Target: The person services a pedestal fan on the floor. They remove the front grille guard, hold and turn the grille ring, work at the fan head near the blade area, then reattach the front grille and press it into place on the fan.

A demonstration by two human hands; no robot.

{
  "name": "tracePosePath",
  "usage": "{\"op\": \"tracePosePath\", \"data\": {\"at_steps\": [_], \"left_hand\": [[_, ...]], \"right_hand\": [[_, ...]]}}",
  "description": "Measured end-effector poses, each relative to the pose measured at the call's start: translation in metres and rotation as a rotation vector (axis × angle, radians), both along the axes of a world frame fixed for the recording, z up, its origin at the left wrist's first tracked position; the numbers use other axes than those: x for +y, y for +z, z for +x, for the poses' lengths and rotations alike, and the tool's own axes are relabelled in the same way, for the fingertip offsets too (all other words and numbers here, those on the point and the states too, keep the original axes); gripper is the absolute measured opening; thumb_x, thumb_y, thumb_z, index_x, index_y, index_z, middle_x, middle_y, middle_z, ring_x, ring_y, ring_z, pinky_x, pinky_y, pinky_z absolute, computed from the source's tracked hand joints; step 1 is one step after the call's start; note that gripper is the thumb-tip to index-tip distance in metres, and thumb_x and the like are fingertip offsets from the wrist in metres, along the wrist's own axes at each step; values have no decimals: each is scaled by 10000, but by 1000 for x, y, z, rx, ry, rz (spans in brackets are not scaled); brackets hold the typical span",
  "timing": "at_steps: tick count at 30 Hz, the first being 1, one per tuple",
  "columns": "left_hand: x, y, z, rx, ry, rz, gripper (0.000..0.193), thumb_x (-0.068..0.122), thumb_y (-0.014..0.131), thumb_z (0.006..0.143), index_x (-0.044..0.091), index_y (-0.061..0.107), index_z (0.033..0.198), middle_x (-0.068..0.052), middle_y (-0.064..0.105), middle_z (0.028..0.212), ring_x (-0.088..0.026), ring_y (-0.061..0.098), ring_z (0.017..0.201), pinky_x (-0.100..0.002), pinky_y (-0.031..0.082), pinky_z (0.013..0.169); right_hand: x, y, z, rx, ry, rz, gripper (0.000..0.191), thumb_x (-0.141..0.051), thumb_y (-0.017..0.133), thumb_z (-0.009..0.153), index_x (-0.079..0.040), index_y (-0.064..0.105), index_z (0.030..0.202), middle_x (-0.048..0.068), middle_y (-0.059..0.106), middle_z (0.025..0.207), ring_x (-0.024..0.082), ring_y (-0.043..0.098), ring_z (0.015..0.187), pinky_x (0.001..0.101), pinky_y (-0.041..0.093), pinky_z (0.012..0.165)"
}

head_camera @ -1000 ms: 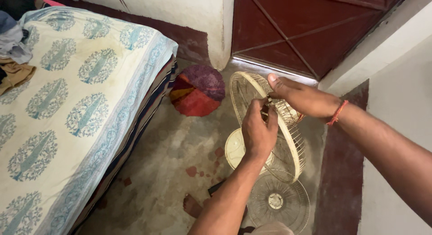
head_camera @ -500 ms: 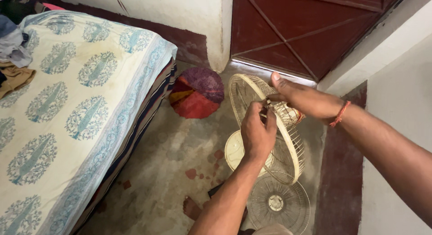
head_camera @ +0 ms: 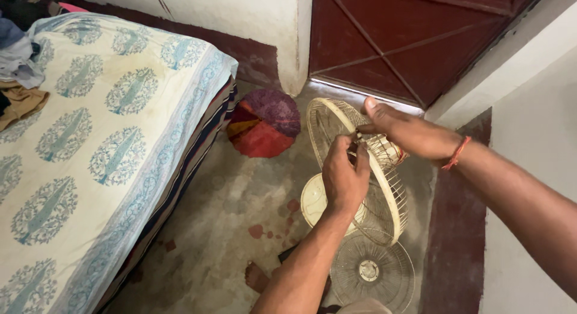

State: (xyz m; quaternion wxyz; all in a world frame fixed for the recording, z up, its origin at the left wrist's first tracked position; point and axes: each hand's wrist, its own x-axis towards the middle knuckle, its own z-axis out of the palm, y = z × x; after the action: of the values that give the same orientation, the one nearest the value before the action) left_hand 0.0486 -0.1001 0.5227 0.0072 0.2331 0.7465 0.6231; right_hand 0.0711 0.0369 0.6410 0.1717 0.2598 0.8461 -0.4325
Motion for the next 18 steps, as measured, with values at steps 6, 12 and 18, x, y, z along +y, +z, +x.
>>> {"op": "tracePosePath", "data": {"at_steps": [6,12,18], "left_hand": [[0,-2,1,-30,-14,55,220,159,672,968,15,613,1124,-155,716,1022,-268,714,811,-383,556,730],[3,-3,3,18,8,56,200,146,677,982,15,619,1122,-154,721,997,-273,721,855,-386,556,763],[-1,0,4,-45,-14,37,195,117,677,960,13,600,1106,-133,708,986,-247,727,828,-368,566,719]], "right_hand": [[12,0,1,115,-50,-181,991,-769,200,889,-61,325,1572,174,626,1461,283,490,1473,463,362,1195],[8,-8,5,59,19,-34,1018,-816,186,904,-147,205,1672,127,555,1532,292,445,1467,566,442,1035],[10,-1,5,119,3,-88,1049,-810,182,848,-73,275,1589,167,591,1491,274,437,1486,457,349,1181]]}}
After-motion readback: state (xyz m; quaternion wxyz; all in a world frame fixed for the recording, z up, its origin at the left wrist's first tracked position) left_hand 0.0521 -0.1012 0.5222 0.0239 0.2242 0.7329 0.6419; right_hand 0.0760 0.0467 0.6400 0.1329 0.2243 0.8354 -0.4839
